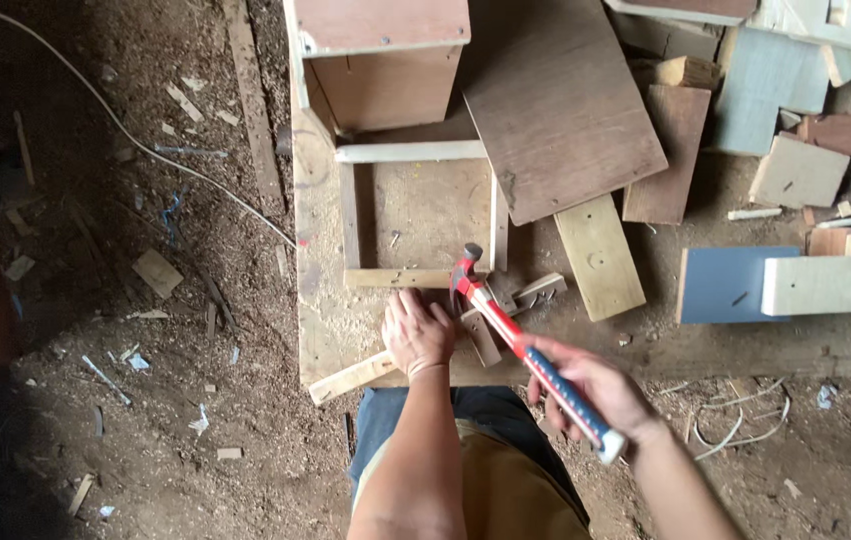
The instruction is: The person uses a hand saw to cut a small wooden piece, then uses a hammer to drive nails into a wooden frame, assembling it on a workbench. The person repeatedly hammers nails into the frame to secure the pieces together.
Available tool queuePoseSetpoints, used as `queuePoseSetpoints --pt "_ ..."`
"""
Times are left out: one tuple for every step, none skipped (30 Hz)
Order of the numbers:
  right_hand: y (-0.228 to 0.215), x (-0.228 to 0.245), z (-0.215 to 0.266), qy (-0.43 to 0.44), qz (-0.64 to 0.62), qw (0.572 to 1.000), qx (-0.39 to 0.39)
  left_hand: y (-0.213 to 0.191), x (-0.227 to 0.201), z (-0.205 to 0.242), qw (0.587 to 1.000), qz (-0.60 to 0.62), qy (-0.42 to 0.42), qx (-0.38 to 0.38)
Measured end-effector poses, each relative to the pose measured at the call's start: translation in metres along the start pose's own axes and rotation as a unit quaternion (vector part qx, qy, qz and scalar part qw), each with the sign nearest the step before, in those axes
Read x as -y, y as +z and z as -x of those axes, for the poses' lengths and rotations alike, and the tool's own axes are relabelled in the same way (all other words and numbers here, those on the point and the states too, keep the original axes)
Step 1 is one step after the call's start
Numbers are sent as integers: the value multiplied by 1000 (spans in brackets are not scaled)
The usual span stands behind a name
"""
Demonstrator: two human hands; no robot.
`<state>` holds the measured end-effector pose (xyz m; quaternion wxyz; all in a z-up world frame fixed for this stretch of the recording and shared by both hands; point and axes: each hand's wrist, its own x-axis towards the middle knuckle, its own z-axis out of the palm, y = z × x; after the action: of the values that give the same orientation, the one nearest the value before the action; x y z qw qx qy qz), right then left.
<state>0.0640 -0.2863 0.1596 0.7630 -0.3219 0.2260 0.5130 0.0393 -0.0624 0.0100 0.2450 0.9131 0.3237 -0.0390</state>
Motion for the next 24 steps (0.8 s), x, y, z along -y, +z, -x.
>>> queuePoseSetpoints --pt "-10 -4 -1 -17 -14 1000 16 1 -2 -3 1000 -3 6 -7" --pt "-21 -13 -2 -33 -32 998 32 0 -2 -2 1000 -9 11 -11" --pt "-33 -21 -4 -49 -49 997 47 0 -1 -2 1000 -5 5 -13" --pt "-45 -28 -4 -71 -14 995 72 1 -2 1 1000 1 0 -11" --pt "-55 -34 -4 -94 21 991 98 1 -3 4 1000 6 -5 -9" --pt "-63 -37 -7 -116 59 983 131 1 -4 1 1000 4 -10 -2" --pt "-67 -40 -9 -130 133 976 112 0 -5 -2 1000 2 -14 6" --pt "-68 -44 -8 -143 206 964 89 0 -7 -3 1000 2 -18 17" --pt "-66 -46 -8 -155 278 946 65 1 -9 -5 1000 -2 -13 13" --pt "-61 -52 -8 -225 405 886 9 0 -8 -4 1000 -9 -11 10" --pt "-52 -58 -8 -288 520 802 -50 -1 -6 -3 1000 -16 -8 7" --pt "-42 -63 -8 -343 621 695 -112 -1 -6 -2 1000 -16 -2 -1" --pt "-30 -67 -14 -440 600 660 -107 -1 -5 -1 1000 -15 3 -9" --pt "-18 -69 -24 -532 573 614 -103 1 -7 0 1000 -12 11 -15" --pt "-7 -69 -31 -618 541 561 -98 3 -8 1 1000 -8 17 -13" --pt "2 -66 -37 -615 519 589 -67 3 -8 1 1000 -6 20 -15" --pt "12 -62 -42 -611 496 616 -36 3 -7 0 1000 -4 23 -18" --pt "21 -57 -44 -605 470 643 -3 1 -5 0 1000 -3 21 -20" --pt "28 -52 -46 -598 472 648 4 0 -4 0 1000 -3 20 -22" --pt "34 -45 -45 -589 477 652 9 1 -5 1 1000 2 18 -21" --pt "38 -38 -44 -581 482 656 15 3 -7 1 999 -1 26 -21" --pt "42 -32 -43 -578 475 663 18 3 -6 2 999 -6 32 -21" --pt "45 -28 -43 -574 469 671 22 3 -7 4 999 -12 38 -21" --pt "48 -23 -45 -573 461 677 27 3 -7 3 999 -16 34 -20"
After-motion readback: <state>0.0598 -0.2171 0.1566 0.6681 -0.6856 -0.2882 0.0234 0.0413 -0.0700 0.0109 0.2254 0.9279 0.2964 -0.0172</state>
